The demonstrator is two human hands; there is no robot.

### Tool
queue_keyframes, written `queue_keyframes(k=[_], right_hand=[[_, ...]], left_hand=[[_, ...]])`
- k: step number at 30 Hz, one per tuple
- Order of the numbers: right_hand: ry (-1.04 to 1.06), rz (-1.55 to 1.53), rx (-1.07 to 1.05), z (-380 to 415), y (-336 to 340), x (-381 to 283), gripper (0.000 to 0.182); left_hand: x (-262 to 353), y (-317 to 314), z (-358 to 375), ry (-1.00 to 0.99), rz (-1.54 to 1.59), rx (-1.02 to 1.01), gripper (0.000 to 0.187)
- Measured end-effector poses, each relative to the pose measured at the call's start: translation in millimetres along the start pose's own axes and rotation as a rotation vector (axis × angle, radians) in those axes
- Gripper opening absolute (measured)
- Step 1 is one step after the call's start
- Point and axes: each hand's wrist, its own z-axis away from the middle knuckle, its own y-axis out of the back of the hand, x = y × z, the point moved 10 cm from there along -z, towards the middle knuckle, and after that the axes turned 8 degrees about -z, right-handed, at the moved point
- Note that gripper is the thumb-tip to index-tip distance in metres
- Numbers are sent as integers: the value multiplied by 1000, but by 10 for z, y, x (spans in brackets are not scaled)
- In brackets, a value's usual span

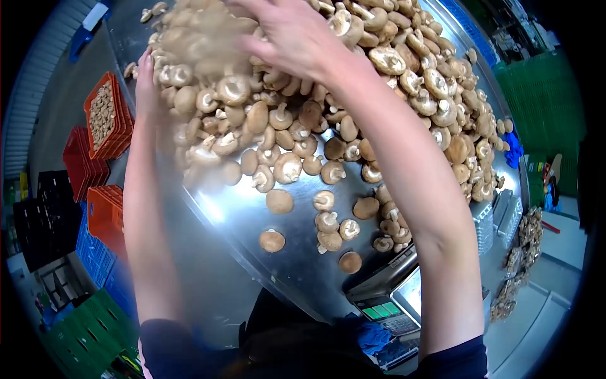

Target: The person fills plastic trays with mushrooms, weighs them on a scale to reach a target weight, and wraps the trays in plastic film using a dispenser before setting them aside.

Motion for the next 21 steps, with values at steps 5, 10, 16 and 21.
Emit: queue_keyframes(k=[5, 10, 16, 21], right_hand=[[-259, 165, -198, -72, -551, 439, 73], [-209, 42, -240, 203, -340, 267, 69], [-3, 267, -295, 1099, -227, -247, 54], [-300, 308, -440, 2265, 163, -52, 61]], left_hand=[[-464, -220, -159, 92, -161, -63, 69], [-173, -554, 491, 72, -108, -96, 70], [261, -1017, 1505, -271, -399, 23, 67], [612, -1695, 2310, -394, -490, -94, 67]])
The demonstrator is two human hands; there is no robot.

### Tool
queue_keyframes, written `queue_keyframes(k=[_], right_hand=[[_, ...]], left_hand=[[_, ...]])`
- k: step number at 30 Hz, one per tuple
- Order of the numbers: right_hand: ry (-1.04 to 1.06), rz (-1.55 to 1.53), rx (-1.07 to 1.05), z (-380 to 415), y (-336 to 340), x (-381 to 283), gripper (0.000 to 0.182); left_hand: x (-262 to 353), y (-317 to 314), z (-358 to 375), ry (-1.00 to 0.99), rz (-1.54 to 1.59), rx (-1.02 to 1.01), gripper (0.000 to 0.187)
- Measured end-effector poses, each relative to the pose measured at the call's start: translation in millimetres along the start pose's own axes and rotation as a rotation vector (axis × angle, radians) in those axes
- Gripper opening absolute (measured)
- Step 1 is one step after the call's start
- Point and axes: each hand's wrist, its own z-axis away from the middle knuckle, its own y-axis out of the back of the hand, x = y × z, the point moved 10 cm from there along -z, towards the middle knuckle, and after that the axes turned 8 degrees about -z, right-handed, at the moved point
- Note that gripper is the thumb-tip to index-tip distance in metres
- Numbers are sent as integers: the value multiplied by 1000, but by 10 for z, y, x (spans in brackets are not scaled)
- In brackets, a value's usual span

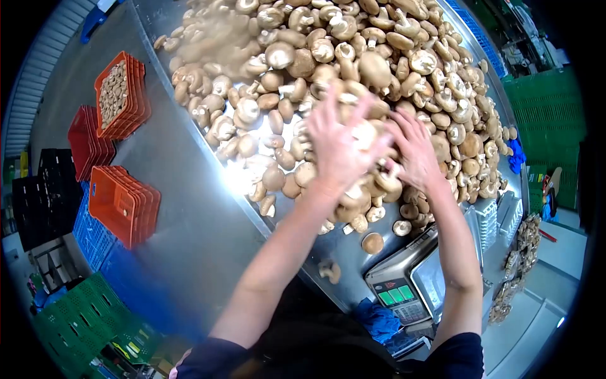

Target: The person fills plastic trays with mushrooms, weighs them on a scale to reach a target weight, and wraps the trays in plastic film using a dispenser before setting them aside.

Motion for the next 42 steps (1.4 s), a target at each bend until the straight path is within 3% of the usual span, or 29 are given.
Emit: queue_keyframes(k=[4, 6, 8, 9, 10, 11, 12, 14, 15, 18, 20, 22, 24, 26, 28, 30, 32, 34, 36, 37, 38, 40, 42], right_hand=[[-194, -112, 83, 481, 317, 150, 58], [-340, -206, 253, 692, 492, 150, 57], [-396, -246, 420, 889, 602, -117, 53], [-327, -353, 508, 954, 597, -349, 49], [-288, -366, 529, 1012, 525, -629, 45], [-169, -393, 480, 1042, 332, -907, 42], [-184, -612, 489, 1078, 58, -1102, 38], [80, -522, 326, 969, -364, -1756, 48], [130, -471, 239, 911, -580, -1982, 51], [211, -242, 130, 664, -1154, -1982, 52], [236, -201, 110, 613, -1183, -1764, 53], [193, 237, 91, 518, -1220, -1439, 51], [174, 318, 35, 444, -1011, -1157, 52], [145, 174, -80, 409, -736, -989, 67], [56, 133, -12, 364, -483, -873, 73], [48, 50, 4, 446, -285, -831, 76], [36, -175, 146, 734, 144, -873, 69], [-118, -313, 204, 1241, 492, -968, 54], [-428, -343, 13, 1909, 326, -1021, 35], [-435, -319, 54, 2265, 285, -1184, 24], [-415, -273, -3, 2648, 33, -1290, 26], [-606, -145, -249, 3302, -440, -1488, 37], [-678, -136, -371, 3740, -903, -1564, 42]], left_hand=[[360, -381, 273, -12, -56, -112, 69], [476, -372, 332, -84, -85, -187, 71], [465, -160, 424, -219, 125, -172, 68], [300, 37, 433, -196, 312, -165, 63], [74, 368, 387, -154, 309, -96, 61], [-239, 806, 352, -65, 122, 33, 59], [-537, 1222, 308, 41, -112, 136, 58], [-1185, 1602, 358, 236, -590, 188, 56], [-1596, 1627, 493, 297, -711, 229, 60], [-1741, 1002, 613, 370, -859, -48, 64], [-1736, 715, 694, 371, -735, 35, 69], [-1441, 488, 659, 401, -396, 173, 71], [-1130, 299, 651, 503, -465, 79, 76], [-747, 209, 606, 423, -430, 153, 80], [-474, 79, 566, 280, -482, 70, 80], [-403, 95, 590, 279, -320, 12, 77], [-351, 230, 646, 175, -178, -32, 74], [-180, 564, 854, 1, -104, -1, 68], [-272, 814, 1139, -25, -152, 11, 71], [-372, 902, 1278, 57, -212, -29, 72], [-520, 903, 1389, 104, -289, -84, 73], [-829, 855, 1628, 200, -449, -202, 74], [-766, 659, 1793, 244, -582, -429, 77]])
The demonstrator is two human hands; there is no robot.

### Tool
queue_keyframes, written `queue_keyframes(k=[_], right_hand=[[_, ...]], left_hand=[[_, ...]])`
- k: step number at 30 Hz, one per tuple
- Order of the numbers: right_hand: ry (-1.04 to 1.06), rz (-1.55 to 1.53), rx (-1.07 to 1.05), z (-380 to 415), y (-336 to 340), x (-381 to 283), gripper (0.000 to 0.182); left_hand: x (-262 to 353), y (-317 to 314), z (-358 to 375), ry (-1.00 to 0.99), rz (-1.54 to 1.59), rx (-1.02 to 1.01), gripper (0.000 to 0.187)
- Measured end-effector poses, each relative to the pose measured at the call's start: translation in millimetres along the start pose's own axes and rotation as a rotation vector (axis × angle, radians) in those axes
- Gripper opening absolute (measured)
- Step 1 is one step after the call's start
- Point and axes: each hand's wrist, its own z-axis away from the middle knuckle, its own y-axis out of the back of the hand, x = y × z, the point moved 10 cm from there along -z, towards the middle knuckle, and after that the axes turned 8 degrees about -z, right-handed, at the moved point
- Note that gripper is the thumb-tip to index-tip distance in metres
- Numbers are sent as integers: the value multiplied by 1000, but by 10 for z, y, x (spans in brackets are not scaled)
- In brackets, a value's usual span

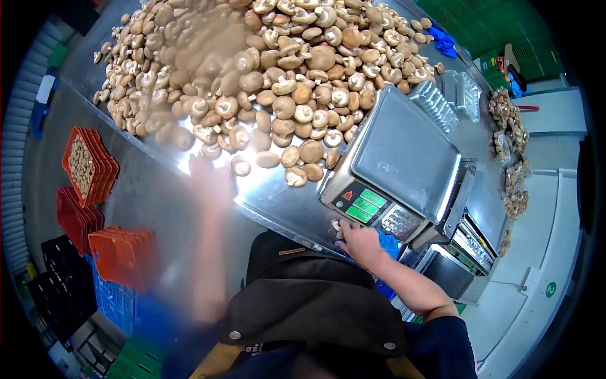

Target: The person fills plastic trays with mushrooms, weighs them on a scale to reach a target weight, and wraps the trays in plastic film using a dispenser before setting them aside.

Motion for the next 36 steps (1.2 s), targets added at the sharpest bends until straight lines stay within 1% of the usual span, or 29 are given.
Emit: queue_keyframes(k=[1, 2, 4, 5, 6, 7, 8, 9, 10, 11, 12, 14, 15, 16, 18, 19, 20, 22, 24, 25, 26, 27, 28, 30, 31, 32, 33, 34, 36], right_hand=[[13, -13, 68, 1, -174, 44, 42], [26, -26, 138, -13, -260, 78, 41], [90, -186, 159, -63, -21, -55, 39], [122, -267, 168, -93, 131, -152, 38], [197, -398, 224, -167, 337, -262, 37], [176, -542, 199, -284, 595, -349, 41], [130, -703, 174, -445, 731, -336, 52], [83, -974, 185, -585, 919, -309, 63], [182, -1344, 371, -763, 981, -241, 69], [194, -1434, 388, -869, 1200, -212, 70], [172, -1328, 462, -883, 1486, -124, 63], [214, -965, 583, -900, 1839, 164, 52], [228, -760, 717, -836, 2063, 377, 49], [239, -550, 837, -755, 2260, 600, 45], [117, -408, 934, -739, 2488, 1373, 46], [-8, -341, 957, -748, 2518, 1833, 52], [-132, -272, 982, -754, 2545, 2277, 58], [-214, -184, 902, -849, 2517, 2914, 71], [-306, -135, 773, -957, 2465, 3364, 83], [-358, -126, 686, -1024, 2409, 3562, 89], [-407, -121, 597, -1088, 2362, 3703, 95], [-414, -176, 564, -1145, 2336, 3812, 101], [-377, -207, 558, -1189, 2328, 3863, 101], [-302, -271, 538, -1190, 2410, 3772, 101], [-306, -211, 617, -1151, 2403, 3807, 100], [-307, -207, 639, -1119, 2416, 3778, 99], [-306, -202, 661, -1082, 2450, 3728, 98], [-304, -199, 685, -1031, 2482, 3675, 97], [-290, -173, 734, -947, 2543, 3593, 94]], left_hand=[[158, 57, 76, -6, 4, 4, 80], [289, 60, 166, -45, 71, 21, 80], [620, 167, 322, -241, 264, 82, 81], [736, 196, 425, -283, 338, 115, 83], [878, 238, 514, -330, 324, 87, 85], [983, 183, 631, -381, 357, 89, 86], [1093, 124, 737, -435, 392, 91, 86], [1259, 102, 841, -515, 323, 79, 87], [1421, 71, 940, -590, 253, 69, 87], [1557, 19, 1012, -663, 304, 65, 87], [1671, -79, 1064, -688, 303, 46, 83], [1956, -258, 1187, -883, 170, 72, 70], [2100, -292, 1193, -936, 100, 40, 60], [2169, -286, 1153, -973, 35, 40, 61], [2127, -436, 858, -999, -7, 104, 62], [2116, -338, 665, -970, 106, 82, 60], [2143, -285, 539, -958, 106, 93, 58], [2274, -111, 328, -999, -112, 185, 57], [2354, 48, 123, -936, -52, 177, 58], [2369, 54, 84, -934, -97, 245, 59], [2357, 108, 64, -959, -43, 231, 59], [2337, 106, 44, -970, -36, 228, 60], [2319, 98, 49, -979, -31, 222, 62], [2284, 106, 74, -904, -20, 154, 65], [2279, 144, 132, -878, -2, 120, 65], [2271, 161, 201, -851, 19, 88, 66], [2299, 90, 342, -906, 71, -29, 66], [2325, 24, 536, -1054, 95, -53, 60], [2325, -240, 928, -1287, 14, -69, 50]])
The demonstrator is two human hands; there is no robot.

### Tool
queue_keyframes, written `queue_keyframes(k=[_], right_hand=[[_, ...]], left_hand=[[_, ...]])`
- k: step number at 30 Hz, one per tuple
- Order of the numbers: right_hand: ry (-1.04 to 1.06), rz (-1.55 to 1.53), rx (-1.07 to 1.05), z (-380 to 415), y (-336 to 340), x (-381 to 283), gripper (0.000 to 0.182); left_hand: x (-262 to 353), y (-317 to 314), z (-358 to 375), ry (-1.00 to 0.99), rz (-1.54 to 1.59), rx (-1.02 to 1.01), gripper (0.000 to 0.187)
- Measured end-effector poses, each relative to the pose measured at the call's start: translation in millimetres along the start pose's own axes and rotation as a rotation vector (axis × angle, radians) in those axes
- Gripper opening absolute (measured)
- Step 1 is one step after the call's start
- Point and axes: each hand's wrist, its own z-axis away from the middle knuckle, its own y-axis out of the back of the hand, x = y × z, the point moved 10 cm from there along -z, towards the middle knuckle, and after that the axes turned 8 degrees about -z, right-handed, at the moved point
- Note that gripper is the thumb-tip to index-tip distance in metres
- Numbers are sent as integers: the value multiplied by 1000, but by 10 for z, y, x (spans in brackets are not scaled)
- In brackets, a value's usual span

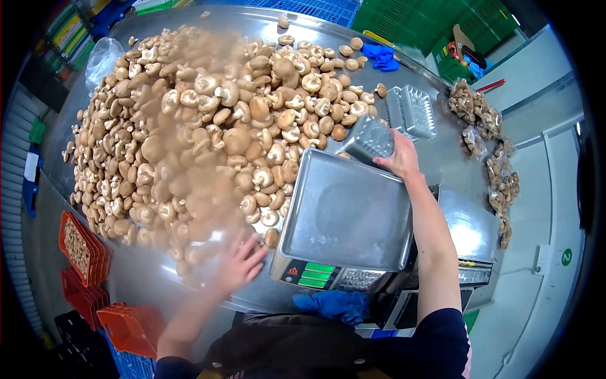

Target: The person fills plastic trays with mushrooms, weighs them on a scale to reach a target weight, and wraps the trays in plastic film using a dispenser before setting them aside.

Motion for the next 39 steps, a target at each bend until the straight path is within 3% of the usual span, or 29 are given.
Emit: queue_keyframes(k=[2, 5, 6, 8, 10, 11, 12, 14, 15, 16, 17, 20, 21, 22, 24, 25, 28, 29, 30, 34, 36, 38, 39], right_hand=[[16, -14, 98, 43, 136, -101, 91], [59, -94, 326, 208, 570, -482, 91], [75, -289, 240, 267, 584, -721, 90], [86, -683, 39, 549, 451, -1250, 88], [44, -1230, -479, 1144, -78, -2023, 81], [-22, -1369, -796, 1535, -326, -2434, 78], [-86, -1488, -1114, 1935, -500, -2818, 75], [-205, -1660, -1473, 2565, -851, -3224, 79], [-366, -1765, -1520, 2760, -1031, -3247, 81], [-535, -1862, -1557, 2943, -1205, -3252, 83], [-714, -1951, -1584, 3105, -1307, -3259, 85], [-1121, -1908, -1329, 3390, -1529, -3044, 89], [-979, -1728, -1386, 3541, -1636, -2970, 90], [-1022, -1559, -1346, 3706, -1752, -2851, 73], [-834, -1365, -1276, 3816, -1909, -2849, 49], [-868, -1354, -1187, 3780, -2008, -2832, 44], [-975, -1389, -921, 3583, -2314, -2820, 33], [-1016, -1451, -833, 3432, -2450, -2842, 31], [-1057, -1512, -740, 3269, -2556, -2874, 29], [-1006, -1354, -399, 2440, -2788, -2865, 22], [-886, -1369, -171, 2019, -2813, -2870, 18], [-775, -1275, -83, 1715, -2834, -2846, 23], [-808, -1289, -56, 1638, -2799, -2859, 28]], left_hand=[[-58, -213, 50, 23, -172, -69, 42], [-229, 32, 5, 170, 33, -52, 46], [-246, 168, 23, 171, 53, 17, 50], [-352, 621, 21, 282, 127, 194, 64], [-558, 972, 135, 571, 633, 348, 81], [-636, 1080, 181, 573, 764, 390, 92], [-661, 1245, 224, 524, 942, 545, 82], [-651, 830, 583, 619, 1045, 11, 63], [-457, 688, 644, 650, 1244, -290, 40], [-308, 585, 819, 846, 1360, -461, 23], [-305, 472, 1029, 930, 1380, -469, 19], [-248, 56, 1746, 1171, 1441, -525, 17], [-220, -41, 1936, 1284, 1493, -526, 18], [-161, -111, 2078, 1371, 1536, -526, 19], [-80, -186, 2302, 1548, 1614, -517, 23], [-40, -197, 2295, 1592, 1692, -495, 30], [-322, -214, 2072, 1652, 1699, -386, 29], [-530, -350, 1998, 1587, 1780, -225, 28], [-756, -389, 1898, 1581, 1635, -235, 26], [-1281, -621, 1446, 1622, 1560, 24, 29], [-1561, -608, 1106, 1411, 1575, 235, 28], [-1752, -569, 817, 1288, 1505, 325, 28], [-1815, -661, 873, 1399, 1477, 377, 29]])
